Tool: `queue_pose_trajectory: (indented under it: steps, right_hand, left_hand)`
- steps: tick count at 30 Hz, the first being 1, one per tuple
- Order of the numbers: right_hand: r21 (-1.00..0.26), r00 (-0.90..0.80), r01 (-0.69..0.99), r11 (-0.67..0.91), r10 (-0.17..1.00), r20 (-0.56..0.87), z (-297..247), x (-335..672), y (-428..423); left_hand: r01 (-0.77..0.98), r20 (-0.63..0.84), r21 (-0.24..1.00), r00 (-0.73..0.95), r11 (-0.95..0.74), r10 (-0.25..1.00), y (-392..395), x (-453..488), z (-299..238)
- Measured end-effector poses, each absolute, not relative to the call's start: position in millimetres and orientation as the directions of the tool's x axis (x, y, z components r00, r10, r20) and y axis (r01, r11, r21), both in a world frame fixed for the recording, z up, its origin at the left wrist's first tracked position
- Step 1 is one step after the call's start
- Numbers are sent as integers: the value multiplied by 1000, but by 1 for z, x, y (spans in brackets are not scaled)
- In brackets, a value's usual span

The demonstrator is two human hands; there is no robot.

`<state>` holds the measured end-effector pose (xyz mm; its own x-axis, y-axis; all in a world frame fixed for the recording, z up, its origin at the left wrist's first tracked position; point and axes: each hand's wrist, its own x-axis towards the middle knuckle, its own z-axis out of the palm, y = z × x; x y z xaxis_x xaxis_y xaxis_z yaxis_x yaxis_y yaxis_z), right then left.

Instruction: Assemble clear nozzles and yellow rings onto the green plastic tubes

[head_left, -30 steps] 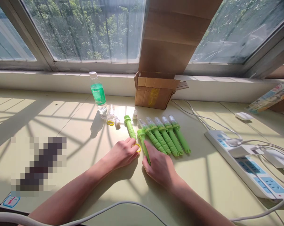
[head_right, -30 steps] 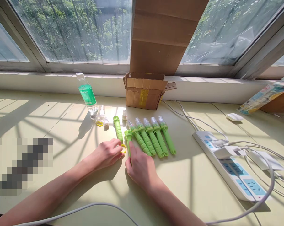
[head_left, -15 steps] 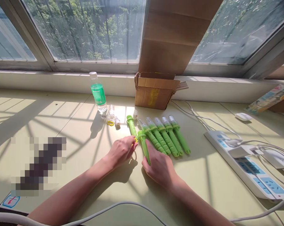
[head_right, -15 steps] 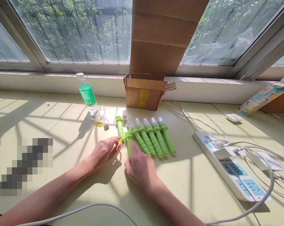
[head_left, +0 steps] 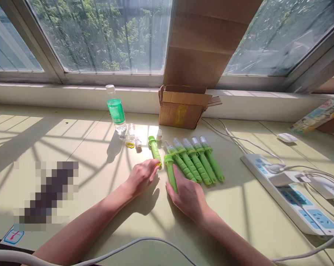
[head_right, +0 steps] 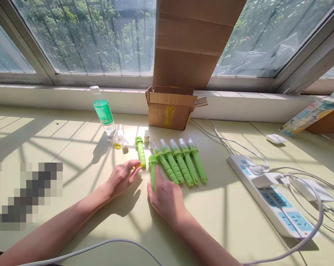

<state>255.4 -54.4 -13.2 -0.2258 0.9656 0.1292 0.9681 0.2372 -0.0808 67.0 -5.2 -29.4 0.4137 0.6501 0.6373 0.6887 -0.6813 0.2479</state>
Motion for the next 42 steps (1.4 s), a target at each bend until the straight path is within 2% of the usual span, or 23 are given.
queue_pose_trajectory:
  steps: [21, 29, 36, 42]
  right_hand:
    - [-88, -235, 964, 251, 959, 160, -17, 257, -53]
    - [-73, -236, 965, 251, 957, 171, -15, 256, -54]
    - [-60, -235, 967, 248, 957, 169, -15, 256, -54]
    - [-68, -234, 967, 246, 961, 148, -15, 256, -53]
  left_hand:
    - [704, 667, 214, 401, -678, 627, -5, 67, -25]
    - [703, 628, 258, 399, -663, 668, -5, 67, -26]
    - [600, 624, 344, 428, -722, 653, -5, 67, -23]
    - [616, 674, 268, 430, -741, 600, -6, 68, -18]
